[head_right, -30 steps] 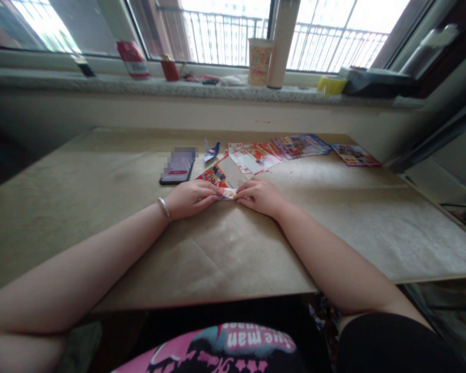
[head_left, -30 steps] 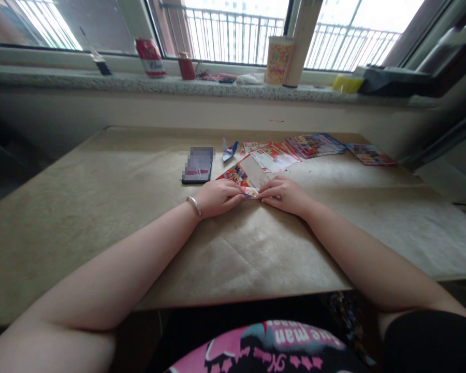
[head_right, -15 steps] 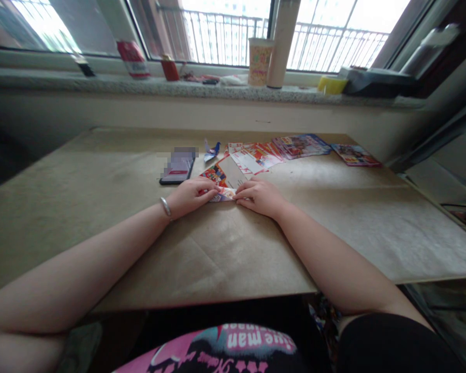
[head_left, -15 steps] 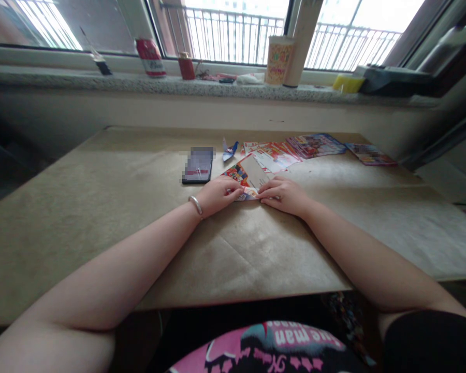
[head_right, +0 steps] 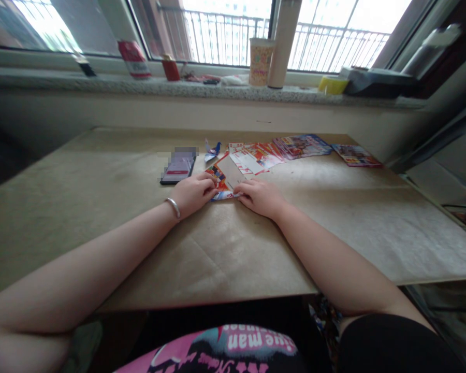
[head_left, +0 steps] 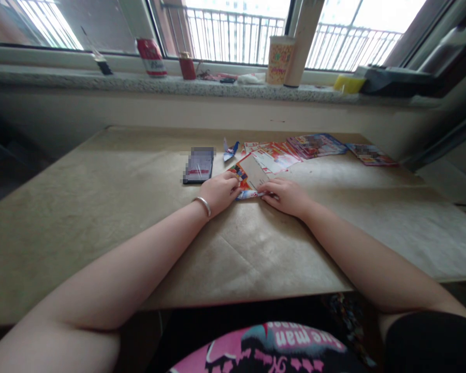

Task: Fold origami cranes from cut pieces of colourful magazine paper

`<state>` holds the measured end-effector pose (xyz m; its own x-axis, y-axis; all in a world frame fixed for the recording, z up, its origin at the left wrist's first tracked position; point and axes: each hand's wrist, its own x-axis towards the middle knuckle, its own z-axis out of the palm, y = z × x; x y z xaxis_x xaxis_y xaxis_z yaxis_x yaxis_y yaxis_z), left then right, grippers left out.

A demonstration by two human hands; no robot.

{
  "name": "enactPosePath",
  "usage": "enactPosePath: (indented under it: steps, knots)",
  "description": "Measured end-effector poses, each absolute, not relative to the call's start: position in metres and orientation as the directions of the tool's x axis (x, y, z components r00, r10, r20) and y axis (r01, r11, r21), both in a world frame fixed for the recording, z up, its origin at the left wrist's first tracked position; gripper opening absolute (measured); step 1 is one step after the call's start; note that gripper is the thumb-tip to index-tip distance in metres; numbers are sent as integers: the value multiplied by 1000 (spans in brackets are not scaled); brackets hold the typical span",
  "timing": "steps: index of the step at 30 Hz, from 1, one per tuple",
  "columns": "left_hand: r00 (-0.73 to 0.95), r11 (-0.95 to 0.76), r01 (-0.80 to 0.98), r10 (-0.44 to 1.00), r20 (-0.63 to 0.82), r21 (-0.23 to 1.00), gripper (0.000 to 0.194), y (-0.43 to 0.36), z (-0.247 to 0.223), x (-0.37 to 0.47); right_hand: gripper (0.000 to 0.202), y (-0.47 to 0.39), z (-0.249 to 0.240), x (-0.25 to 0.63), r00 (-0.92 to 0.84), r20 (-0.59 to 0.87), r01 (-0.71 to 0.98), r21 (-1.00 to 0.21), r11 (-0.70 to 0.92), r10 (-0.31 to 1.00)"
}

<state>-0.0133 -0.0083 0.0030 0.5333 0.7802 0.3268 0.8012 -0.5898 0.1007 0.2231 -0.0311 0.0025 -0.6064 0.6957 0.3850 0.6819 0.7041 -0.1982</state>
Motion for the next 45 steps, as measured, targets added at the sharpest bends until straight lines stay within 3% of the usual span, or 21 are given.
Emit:
enactPosePath:
  steps: [7,18,29,33,37,45]
  knots:
    - [486,-500,866,826,286,-28,26,-9,9,-11,22,-26,-1,222,-645,440,617,-180,766,624]
    - [414,-445,894,867,278,58,25,-1,6,-10,28,-18,-11,221,-632,433,685,-74,725,642]
    - [419,-480,869,845,332,123,23,9,-2,-14,29,-18,-10,219,-623,391,713,-74,697,678]
    - [500,-582,797,785,365,161,22,9,-3,-19,30,-19,-9,219,-620,381,720,-72,690,686]
    - [657,-709,699,687,311,90,32,0,0,-27,30,-22,-7,221,-628,368,721,-56,690,686]
    - [705,-720,693,667,243,-34,31,-11,6,-26,31,-28,-7,220,-624,349,740,-26,672,700]
